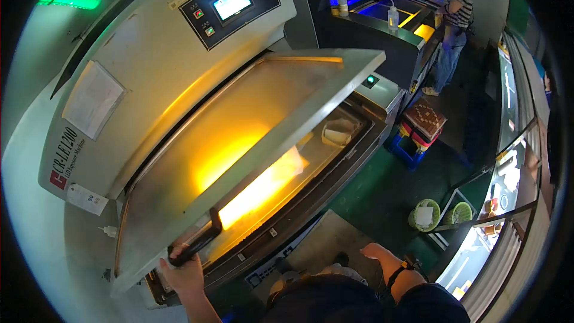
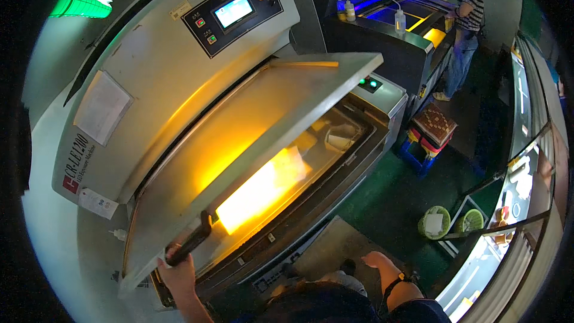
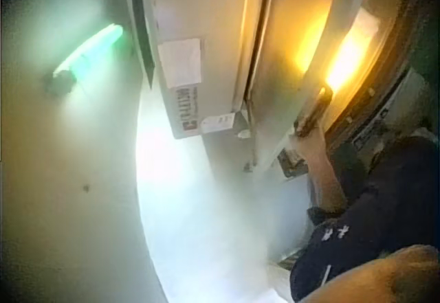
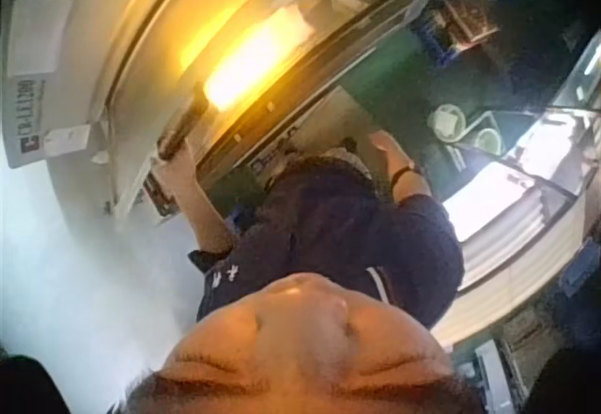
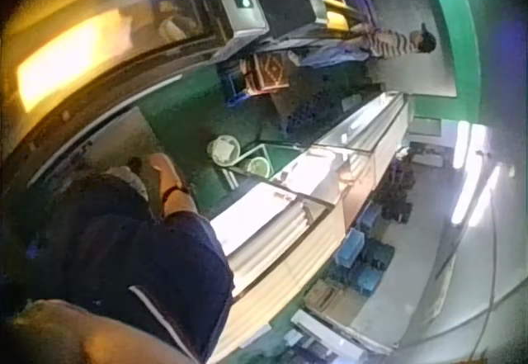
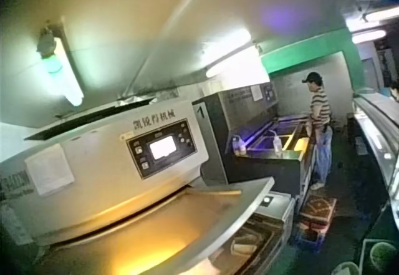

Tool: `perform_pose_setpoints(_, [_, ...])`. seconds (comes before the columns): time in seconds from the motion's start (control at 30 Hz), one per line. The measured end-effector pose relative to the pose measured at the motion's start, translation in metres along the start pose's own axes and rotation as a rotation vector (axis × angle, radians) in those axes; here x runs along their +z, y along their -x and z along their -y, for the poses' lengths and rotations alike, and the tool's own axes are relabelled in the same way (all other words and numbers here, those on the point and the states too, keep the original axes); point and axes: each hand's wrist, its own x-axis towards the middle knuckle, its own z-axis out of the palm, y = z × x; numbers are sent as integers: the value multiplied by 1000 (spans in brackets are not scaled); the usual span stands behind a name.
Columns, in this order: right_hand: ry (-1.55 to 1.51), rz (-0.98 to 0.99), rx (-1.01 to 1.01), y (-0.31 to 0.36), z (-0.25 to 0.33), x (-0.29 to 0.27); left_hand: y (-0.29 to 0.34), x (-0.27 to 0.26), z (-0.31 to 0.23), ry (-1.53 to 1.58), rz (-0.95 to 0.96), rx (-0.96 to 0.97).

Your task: Operating an LED exposure machine to process green PCB boards in a workshop.

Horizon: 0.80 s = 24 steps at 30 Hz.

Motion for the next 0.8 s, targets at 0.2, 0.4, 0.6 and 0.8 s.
perform_pose_setpoints(0.2, [-564,49,297,-53,91,-126,8,75,-21,-161,205,148])
perform_pose_setpoints(0.4, [-958,-199,86,-108,227,-309,-49,78,-67,-308,768,-227])
perform_pose_setpoints(0.6, [-626,-578,-213,-271,327,-355,-232,-96,-174,-1788,813,63])
perform_pose_setpoints(0.8, [-862,-517,146,-351,382,-408,-244,-301,-252,-2615,297,220])
